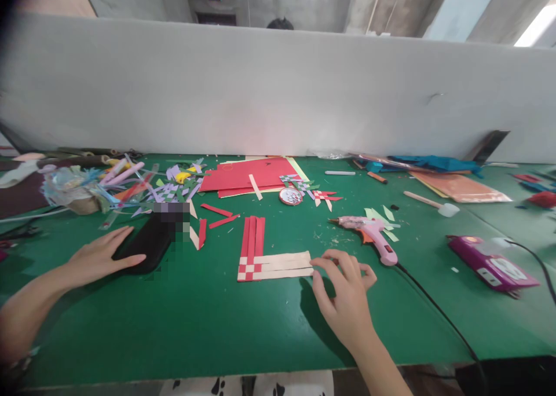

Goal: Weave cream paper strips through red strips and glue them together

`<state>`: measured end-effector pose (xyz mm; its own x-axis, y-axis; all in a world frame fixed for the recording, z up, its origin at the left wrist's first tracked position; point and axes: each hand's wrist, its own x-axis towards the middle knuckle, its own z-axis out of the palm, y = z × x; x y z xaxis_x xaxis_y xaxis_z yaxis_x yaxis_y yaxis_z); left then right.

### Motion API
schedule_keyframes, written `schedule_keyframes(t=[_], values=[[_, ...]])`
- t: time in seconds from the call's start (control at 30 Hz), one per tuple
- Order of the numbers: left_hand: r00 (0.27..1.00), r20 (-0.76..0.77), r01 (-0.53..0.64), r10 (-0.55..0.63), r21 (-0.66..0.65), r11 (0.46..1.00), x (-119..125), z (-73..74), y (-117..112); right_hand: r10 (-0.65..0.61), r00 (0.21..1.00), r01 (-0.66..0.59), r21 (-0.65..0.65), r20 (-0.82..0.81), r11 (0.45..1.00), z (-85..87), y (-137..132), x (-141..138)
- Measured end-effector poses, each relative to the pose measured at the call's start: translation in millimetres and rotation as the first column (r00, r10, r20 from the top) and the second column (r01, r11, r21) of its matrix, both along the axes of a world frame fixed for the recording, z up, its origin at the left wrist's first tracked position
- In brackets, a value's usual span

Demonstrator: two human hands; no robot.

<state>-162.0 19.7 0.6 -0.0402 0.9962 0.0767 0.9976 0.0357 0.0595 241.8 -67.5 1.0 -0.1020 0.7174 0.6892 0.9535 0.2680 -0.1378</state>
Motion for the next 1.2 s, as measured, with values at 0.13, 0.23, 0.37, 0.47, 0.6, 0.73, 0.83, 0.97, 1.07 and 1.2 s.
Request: schedule_keyframes(t=[0.13, 0.23, 0.37, 0.47, 0.6, 0.73, 0.83, 0.97, 1.07, 1.2], values=[[1.0, 0.021, 0.008, -0.004, -0.207, 0.978, 6, 10.0, -4, -0.004, 0.999, 0.003, -0.018, -0.036, 1.0, 2.6, -1, -3], [1.0, 0.017, -0.002, 0.006, -0.214, 0.977, 5, 13.7, -4, -0.017, 0.997, 0.016, -0.01, -0.069, 1.0, 3.6, -1, -3], [0.999, 0.028, -0.023, 0.026, -0.093, 0.995, 19, 20.6, -7, 0.004, 0.999, -0.005, -0.02, -0.046, 1.0, 2.0, -1, -3], [0.974, 0.128, 0.164, -0.186, 0.167, 0.972, 56, 25.5, -20, -0.007, 1.0, 0.008, -0.056, 0.016, 0.998, -1.4, -6, -9], [0.63, 0.21, 0.729, -0.747, 0.173, 0.663, 123, 22.3, -43, -0.008, 0.991, 0.026, -0.125, 0.137, 0.992, -7.8, -15, -25], [0.472, 0.187, 0.842, -0.861, 0.193, 0.503, 162, 12.5, -48, 0.049, 0.981, -0.012, -0.197, 0.186, 0.98, -11.7, -21, -37], [0.509, 0.184, 0.812, -0.841, 0.222, 0.54, 171, 7.6, -40, 0.097, 0.973, -0.046, -0.236, 0.21, 0.971, -10.8, -21, -38], [0.509, 0.211, 0.804, -0.834, 0.23, 0.549, 177, 2.9, -30, 0.171, 0.941, -0.069, -0.331, 0.291, 0.941, -8.2, -21, -33], [0.493, 0.183, 0.809, -0.85, 0.263, 0.526, 174, -1.2, -30, 0.198, 0.929, -0.07, -0.378, 0.312, 0.923, -8.7, -23, -31], [0.425, 0.125, 0.856, -0.896, 0.268, 0.443, 162, -3.7, -32, 0.185, 0.928, -0.051, -0.381, 0.324, 0.923, -11.1, -24, -29]])
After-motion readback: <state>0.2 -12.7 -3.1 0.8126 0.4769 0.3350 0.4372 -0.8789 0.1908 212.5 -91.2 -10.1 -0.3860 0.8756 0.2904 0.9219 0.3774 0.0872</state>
